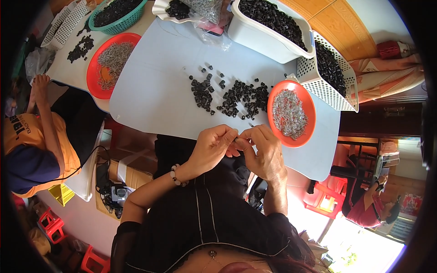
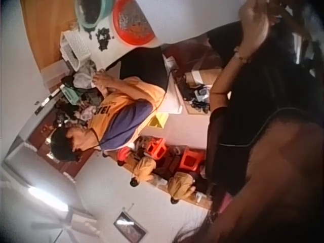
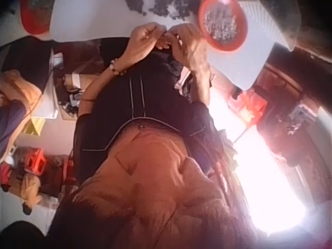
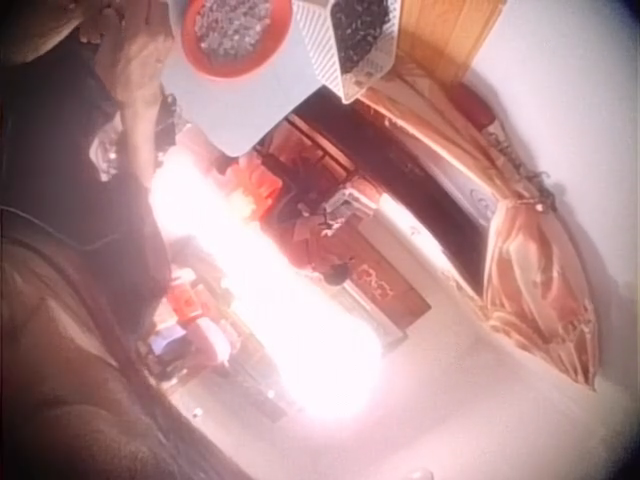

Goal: The person assembles small components by repeatedly picking up plastic pieces and metal pins from trays on the table and pressing them together by hand.

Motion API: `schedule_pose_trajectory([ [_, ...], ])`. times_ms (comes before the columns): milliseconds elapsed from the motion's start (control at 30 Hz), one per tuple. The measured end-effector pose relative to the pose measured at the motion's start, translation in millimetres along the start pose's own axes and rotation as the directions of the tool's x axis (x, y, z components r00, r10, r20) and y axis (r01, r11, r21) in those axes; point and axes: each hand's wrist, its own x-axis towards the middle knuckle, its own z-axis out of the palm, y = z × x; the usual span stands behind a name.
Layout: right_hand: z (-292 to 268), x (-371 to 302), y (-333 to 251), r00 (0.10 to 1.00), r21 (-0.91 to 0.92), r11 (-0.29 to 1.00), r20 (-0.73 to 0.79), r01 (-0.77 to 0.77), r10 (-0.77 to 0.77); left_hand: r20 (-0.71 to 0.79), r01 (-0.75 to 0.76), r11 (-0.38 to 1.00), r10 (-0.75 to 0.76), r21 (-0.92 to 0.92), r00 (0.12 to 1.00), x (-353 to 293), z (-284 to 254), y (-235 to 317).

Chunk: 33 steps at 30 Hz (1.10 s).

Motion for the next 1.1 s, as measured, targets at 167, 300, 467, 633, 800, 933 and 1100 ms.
schedule_pose_trajectory([
  [167, -8.0, 0.8, -5.4, 0.996, -0.047, 0.998, 0.078, 0.052, -0.048, 0.008, -0.010, 0.991, 0.009, 0.136, 1.000, -6.2, 2.5, 6.0],
  [300, -4.5, 0.4, 0.4, 0.997, 0.077, 0.997, 0.076, 0.025, -0.030, 0.017, 0.020, 0.996, -0.021, 0.089, 1.000, -8.7, 2.0, 7.4],
  [467, -2.8, 1.0, -2.6, 0.997, 0.187, 0.981, 0.061, -0.048, 0.037, 0.100, 0.098, 0.992, -0.090, -0.074, 0.991, -8.6, -6.8, 5.1],
  [633, 0.9, -2.3, 4.1, 0.998, 0.267, 0.963, 0.067, -0.035, 0.018, 0.133, 0.107, 0.991, -0.095, -0.081, 0.986, -11.3, -13.0, 1.3],
  [800, 8.7, -4.0, 7.3, 1.000, 0.279, 0.960, 0.014, -0.010, 0.006, 0.143, 0.140, 0.986, -0.126, -0.094, 0.982, -15.1, -20.2, 2.4],
  [933, 11.8, 1.1, 6.4, 0.999, 0.241, 0.970, -0.007, 0.037, -0.036, 0.155, 0.205, 0.957, -0.175, -0.206, 0.972, -14.8, -25.0, 4.9],
  [1100, 4.5, 23.9, 8.4, 0.998, 0.219, 0.975, 0.032, 0.037, -0.045, 0.066, 0.168, 0.954, -0.156, -0.247, 0.986, -13.1, -26.7, 7.0],
])
